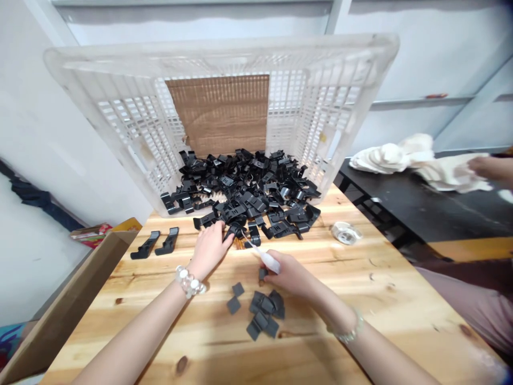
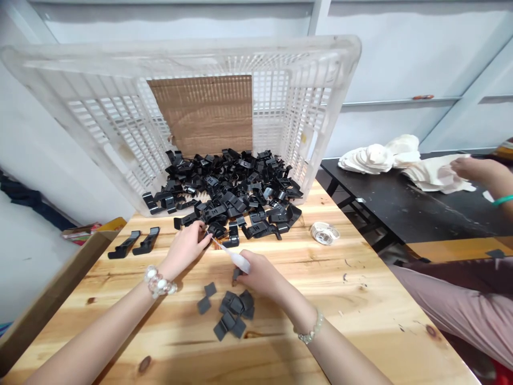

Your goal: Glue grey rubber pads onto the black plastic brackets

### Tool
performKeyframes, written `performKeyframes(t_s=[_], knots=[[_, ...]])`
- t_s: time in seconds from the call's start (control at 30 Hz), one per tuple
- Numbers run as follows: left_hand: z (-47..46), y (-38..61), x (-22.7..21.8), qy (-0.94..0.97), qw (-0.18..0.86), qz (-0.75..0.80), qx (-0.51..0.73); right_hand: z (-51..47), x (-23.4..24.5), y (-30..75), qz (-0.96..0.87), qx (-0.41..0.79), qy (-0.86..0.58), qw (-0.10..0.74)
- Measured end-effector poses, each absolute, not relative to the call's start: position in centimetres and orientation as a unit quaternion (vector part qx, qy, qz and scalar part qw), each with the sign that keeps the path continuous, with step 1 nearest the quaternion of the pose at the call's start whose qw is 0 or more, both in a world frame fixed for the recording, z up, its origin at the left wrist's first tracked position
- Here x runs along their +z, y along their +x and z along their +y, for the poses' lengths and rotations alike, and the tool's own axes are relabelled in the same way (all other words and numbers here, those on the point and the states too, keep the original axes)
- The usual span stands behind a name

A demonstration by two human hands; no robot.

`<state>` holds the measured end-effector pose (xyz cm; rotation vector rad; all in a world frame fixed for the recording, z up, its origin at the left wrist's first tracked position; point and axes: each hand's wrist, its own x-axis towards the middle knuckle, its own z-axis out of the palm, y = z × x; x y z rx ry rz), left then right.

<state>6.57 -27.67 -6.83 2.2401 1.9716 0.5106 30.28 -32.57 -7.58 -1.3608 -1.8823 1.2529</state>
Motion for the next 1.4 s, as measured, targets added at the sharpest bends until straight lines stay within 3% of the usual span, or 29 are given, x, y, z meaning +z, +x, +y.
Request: performKeyframes(t_s=[0.23,0.43,0.53,0.7,0.8,1.4], knots=[[-27.3,7.7,-6.7,0.725,0.124,0.655,0.171,-31.8,-7.7,30.1,-0.626,0.532,-0.484,0.302],[-27.0,8.1,-5.7,0.717,0.168,0.646,0.202,-31.5,-6.0,31.1,-0.423,0.685,-0.406,0.434],[-28.2,9.0,-5.2,0.719,0.205,0.613,0.254,-31.6,-5.2,31.8,-0.376,0.701,-0.385,0.468],[-31.7,12.2,-6.5,0.575,0.566,0.43,0.404,-31.2,-5.4,32.3,-0.34,0.685,-0.41,0.497],[-32.7,13.3,-7.6,0.487,0.664,0.396,0.407,-31.0,-5.9,32.1,-0.321,0.675,-0.437,0.5],[-33.1,12.5,-7.4,0.423,0.719,0.404,0.375,-31.5,-7.5,31.1,-0.269,0.705,-0.413,0.511]])
